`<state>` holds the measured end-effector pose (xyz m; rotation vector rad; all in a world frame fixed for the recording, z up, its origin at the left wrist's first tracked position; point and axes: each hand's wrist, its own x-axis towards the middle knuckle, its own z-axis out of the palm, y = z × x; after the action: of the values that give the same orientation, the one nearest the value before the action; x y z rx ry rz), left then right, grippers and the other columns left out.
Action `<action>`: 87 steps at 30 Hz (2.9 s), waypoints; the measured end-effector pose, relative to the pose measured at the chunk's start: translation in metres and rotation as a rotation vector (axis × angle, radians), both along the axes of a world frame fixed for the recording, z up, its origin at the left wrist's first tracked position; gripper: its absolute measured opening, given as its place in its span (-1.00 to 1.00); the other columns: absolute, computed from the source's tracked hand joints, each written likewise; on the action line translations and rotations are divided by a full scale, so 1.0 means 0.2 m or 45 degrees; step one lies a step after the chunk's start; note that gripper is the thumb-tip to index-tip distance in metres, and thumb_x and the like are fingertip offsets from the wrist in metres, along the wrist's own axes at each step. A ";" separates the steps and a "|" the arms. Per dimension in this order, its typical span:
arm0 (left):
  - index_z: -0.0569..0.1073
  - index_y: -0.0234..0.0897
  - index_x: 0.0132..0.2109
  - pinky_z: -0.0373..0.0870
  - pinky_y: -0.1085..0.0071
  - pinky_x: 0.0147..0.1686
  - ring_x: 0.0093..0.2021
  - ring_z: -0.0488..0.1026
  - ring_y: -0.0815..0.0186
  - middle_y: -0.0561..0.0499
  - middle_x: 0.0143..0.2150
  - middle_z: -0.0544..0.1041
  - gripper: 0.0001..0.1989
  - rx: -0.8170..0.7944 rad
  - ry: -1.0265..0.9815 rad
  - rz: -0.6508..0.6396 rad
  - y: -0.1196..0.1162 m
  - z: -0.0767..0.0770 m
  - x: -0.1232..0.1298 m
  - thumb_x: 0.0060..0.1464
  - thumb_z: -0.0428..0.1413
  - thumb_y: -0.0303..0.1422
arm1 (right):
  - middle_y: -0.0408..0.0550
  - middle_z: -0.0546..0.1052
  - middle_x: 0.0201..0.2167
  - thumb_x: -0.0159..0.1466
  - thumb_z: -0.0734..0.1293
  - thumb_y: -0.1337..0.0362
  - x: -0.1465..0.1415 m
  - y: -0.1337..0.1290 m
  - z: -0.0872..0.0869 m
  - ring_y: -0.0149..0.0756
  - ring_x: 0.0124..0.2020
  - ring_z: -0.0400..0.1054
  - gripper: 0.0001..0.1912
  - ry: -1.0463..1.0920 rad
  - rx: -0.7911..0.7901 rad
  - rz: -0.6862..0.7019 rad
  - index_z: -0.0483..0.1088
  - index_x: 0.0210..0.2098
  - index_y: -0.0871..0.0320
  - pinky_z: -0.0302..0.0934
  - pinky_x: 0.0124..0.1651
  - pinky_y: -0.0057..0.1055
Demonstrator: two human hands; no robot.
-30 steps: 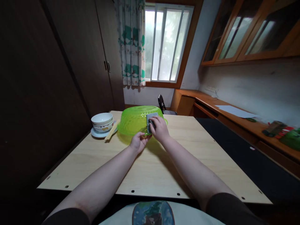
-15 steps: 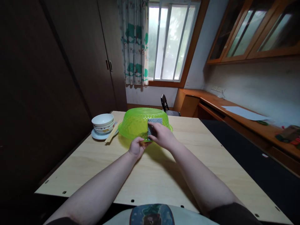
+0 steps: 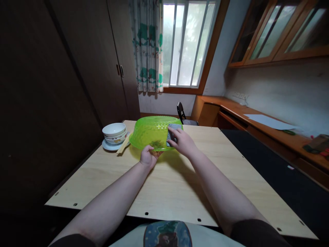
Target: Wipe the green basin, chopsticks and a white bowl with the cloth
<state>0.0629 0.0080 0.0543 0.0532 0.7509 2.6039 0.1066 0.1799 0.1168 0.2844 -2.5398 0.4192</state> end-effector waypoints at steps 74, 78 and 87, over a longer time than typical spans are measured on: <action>0.51 -0.29 -0.12 0.46 0.33 -0.41 -0.40 0.53 0.23 -0.04 -0.38 0.58 -0.52 0.027 -0.058 -0.009 -0.03 0.04 -0.02 -0.26 -0.04 -0.50 | 0.00 0.55 -0.34 0.31 0.13 0.24 -0.05 0.14 -0.05 -0.15 -0.32 0.40 -0.63 0.202 -0.126 -0.154 0.32 0.06 0.14 0.21 -0.25 -0.29; 0.51 -0.30 -0.15 0.46 0.33 -0.42 -0.40 0.53 0.22 -0.04 -0.40 0.58 -0.53 0.010 -0.073 0.001 -0.03 0.04 -0.01 -0.28 -0.04 -0.50 | -0.05 0.53 -0.41 0.31 0.11 0.23 -0.05 0.16 -0.06 -0.17 -0.41 0.38 -0.62 0.180 -0.197 -0.239 0.30 0.07 0.12 0.19 -0.33 -0.32; 0.50 -0.29 -0.08 0.46 0.29 -0.39 -0.40 0.53 0.22 -0.06 -0.33 0.60 -0.49 0.015 -0.092 -0.001 -0.03 0.04 -0.02 -0.26 -0.04 -0.50 | 0.08 0.55 -0.24 0.27 0.15 0.29 -0.02 0.01 -0.04 -0.13 -0.24 0.39 -0.61 0.148 0.119 0.016 0.32 0.07 0.18 0.19 -0.15 -0.25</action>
<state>0.0589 0.0019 0.0613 -0.0364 0.7102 2.5945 0.1018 0.1825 0.1083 0.3497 -2.4484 0.2806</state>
